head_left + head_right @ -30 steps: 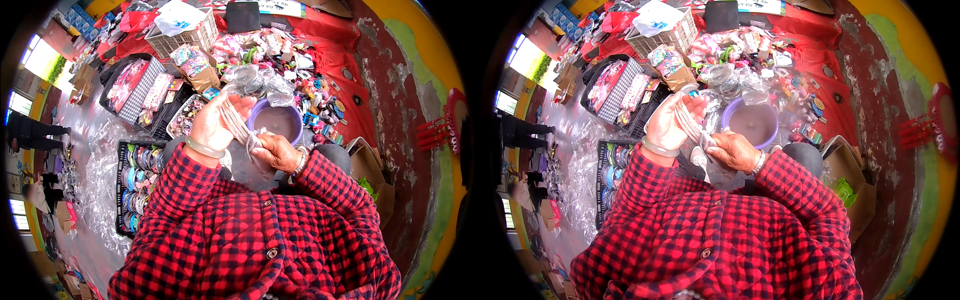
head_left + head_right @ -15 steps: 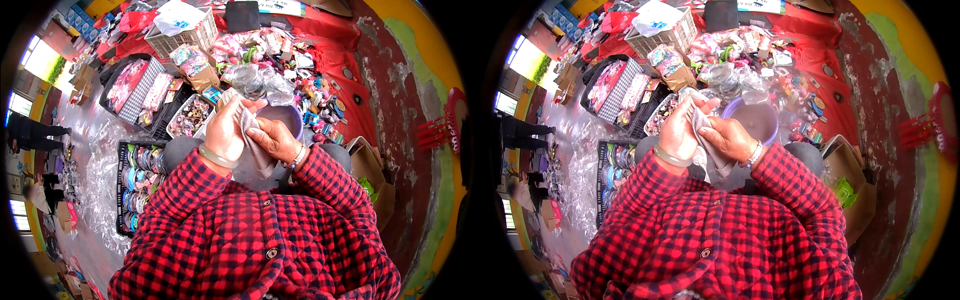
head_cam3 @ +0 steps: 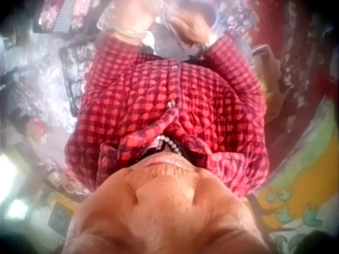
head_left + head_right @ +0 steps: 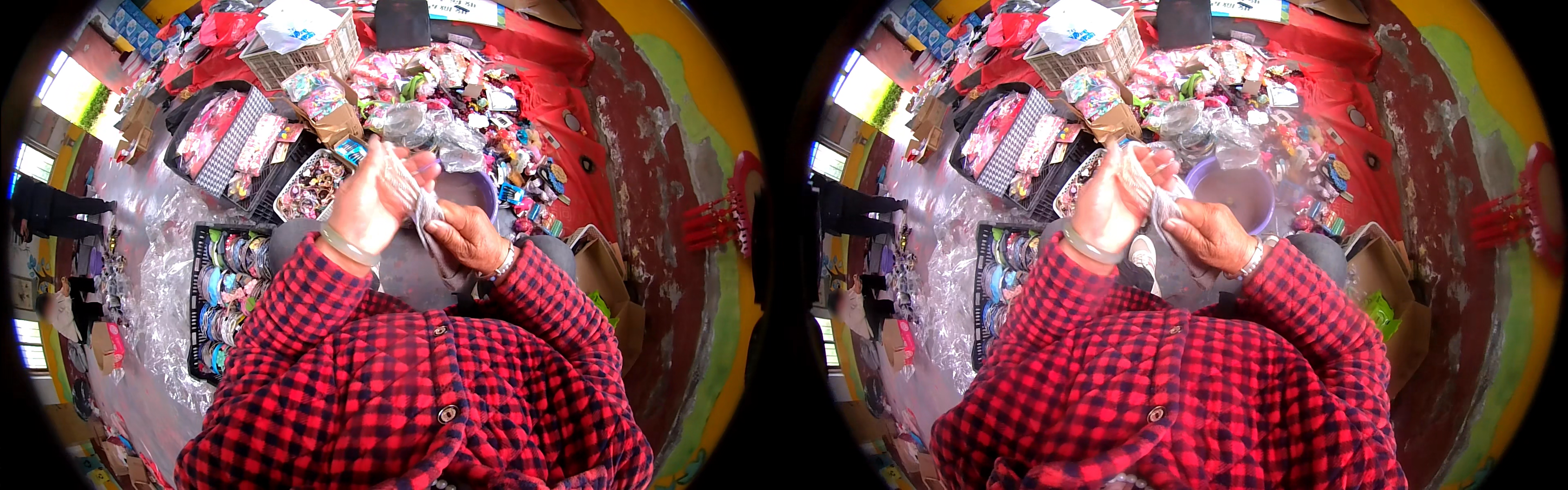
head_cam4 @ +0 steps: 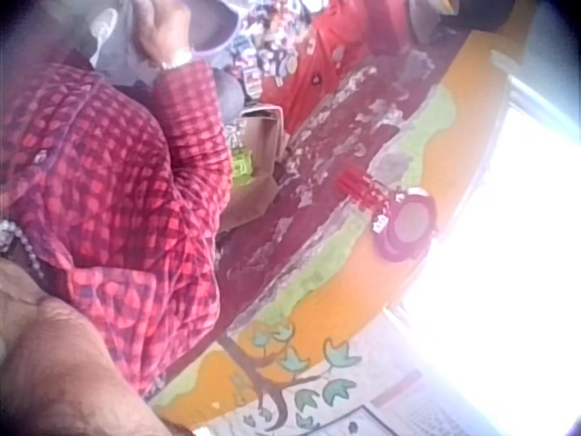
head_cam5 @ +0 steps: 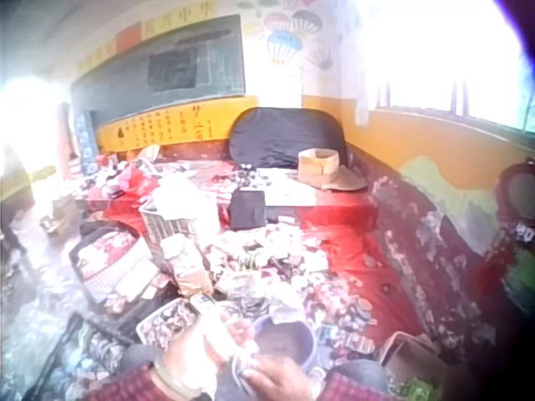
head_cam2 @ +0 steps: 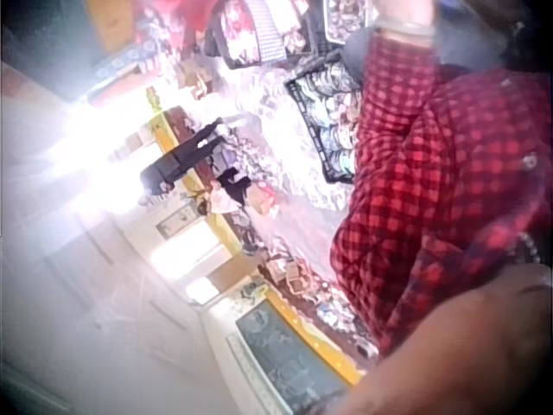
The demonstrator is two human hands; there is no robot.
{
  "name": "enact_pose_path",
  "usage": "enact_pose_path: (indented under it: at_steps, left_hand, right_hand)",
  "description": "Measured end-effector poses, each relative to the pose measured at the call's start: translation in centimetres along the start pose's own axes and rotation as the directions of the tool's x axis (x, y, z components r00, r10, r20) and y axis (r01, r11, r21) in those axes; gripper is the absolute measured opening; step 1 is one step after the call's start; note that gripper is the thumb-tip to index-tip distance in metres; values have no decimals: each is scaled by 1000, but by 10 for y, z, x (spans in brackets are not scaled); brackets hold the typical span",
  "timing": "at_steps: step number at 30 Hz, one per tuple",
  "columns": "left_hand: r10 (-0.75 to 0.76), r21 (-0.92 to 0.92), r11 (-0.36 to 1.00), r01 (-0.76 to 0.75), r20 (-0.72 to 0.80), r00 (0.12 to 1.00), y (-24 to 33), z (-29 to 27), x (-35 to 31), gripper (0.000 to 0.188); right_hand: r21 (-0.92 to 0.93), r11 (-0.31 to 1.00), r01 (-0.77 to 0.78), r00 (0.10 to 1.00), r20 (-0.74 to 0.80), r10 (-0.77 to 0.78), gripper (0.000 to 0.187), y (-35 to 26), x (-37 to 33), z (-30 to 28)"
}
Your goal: The person picks up headbands and transparent plastic bags, places the headbands inside the bags, and uses a cloth to wipe or press down on the items.
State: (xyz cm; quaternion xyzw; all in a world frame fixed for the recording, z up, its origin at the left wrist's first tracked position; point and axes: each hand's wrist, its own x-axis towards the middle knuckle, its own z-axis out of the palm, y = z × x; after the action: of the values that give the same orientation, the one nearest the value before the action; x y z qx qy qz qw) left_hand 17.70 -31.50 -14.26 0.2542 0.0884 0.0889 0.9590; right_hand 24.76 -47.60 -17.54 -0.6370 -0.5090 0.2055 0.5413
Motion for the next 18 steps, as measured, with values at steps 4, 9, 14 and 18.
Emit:
enact_pose_path:
  at_steps: [4, 9, 14, 18]
  left_hand:
    - [116, 96, 989, -111, -54, 992, -23, -2, -2, 28]
    - [92, 14, 996, -91, -119, 989, 1, -7, 3, 25]
    - [-42, -149, 988, 33, -55, 998, 7, -20, 1, 25]
    - [-69, -195, 979, 55, -66, 995, 8, -22, 0, 26]
  right_hand:
    - [-120, 993, 8, 999, -37, -13, 18, 2, 15, 3]
    - [18, 997, -70, 998, 1, 70, 19, 11, 7, 15]
    - [130, 974, -188, 982, 50, 183, 19, 4, -4, 20]
    - [106, 981, -163, 987, 33, 160, 19, 8, -5, 20]
